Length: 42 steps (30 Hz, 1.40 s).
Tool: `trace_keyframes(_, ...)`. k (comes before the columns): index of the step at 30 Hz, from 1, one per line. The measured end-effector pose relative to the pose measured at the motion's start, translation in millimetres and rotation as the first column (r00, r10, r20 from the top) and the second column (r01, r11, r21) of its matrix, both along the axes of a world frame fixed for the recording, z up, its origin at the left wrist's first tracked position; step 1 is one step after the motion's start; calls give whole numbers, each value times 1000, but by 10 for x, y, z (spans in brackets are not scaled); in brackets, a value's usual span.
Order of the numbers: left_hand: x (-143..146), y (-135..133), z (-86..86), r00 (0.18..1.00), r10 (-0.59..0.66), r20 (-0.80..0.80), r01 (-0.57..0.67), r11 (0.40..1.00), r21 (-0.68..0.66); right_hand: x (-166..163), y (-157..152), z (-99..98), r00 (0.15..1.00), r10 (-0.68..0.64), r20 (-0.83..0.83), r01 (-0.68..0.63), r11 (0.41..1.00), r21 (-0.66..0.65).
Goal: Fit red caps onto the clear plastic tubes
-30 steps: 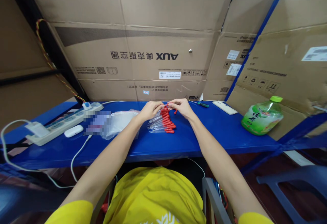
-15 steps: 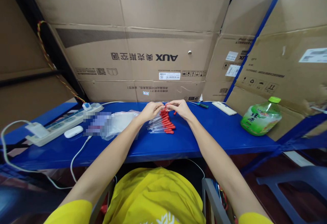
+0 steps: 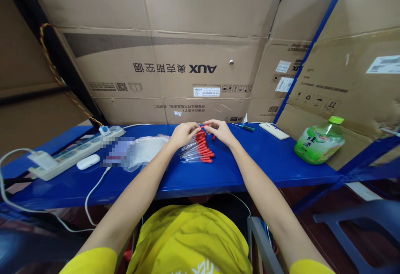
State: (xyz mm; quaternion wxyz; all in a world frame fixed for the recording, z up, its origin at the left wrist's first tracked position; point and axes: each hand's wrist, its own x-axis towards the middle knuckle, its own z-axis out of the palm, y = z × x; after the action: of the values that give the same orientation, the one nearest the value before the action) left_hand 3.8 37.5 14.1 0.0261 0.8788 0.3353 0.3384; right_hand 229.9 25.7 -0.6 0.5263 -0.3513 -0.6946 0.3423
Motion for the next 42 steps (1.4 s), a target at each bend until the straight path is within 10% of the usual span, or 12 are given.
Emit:
trace_keyframes(27, -285, 548, -487, 965, 231, -127, -248, 958, -142, -3, 148, -212, 917, -250, 310, 204, 964, 172)
trace_keyframes(35, -253, 635, -493, 958, 241, -154, -274, 926, -261, 239, 216, -260, 715, -524, 463, 496, 847, 193)
trace_keyframes(42, -205, 586, -421, 918, 326, -225, -384, 871, -306, 218, 142, -207, 624, -436, 648, 536, 843, 52)
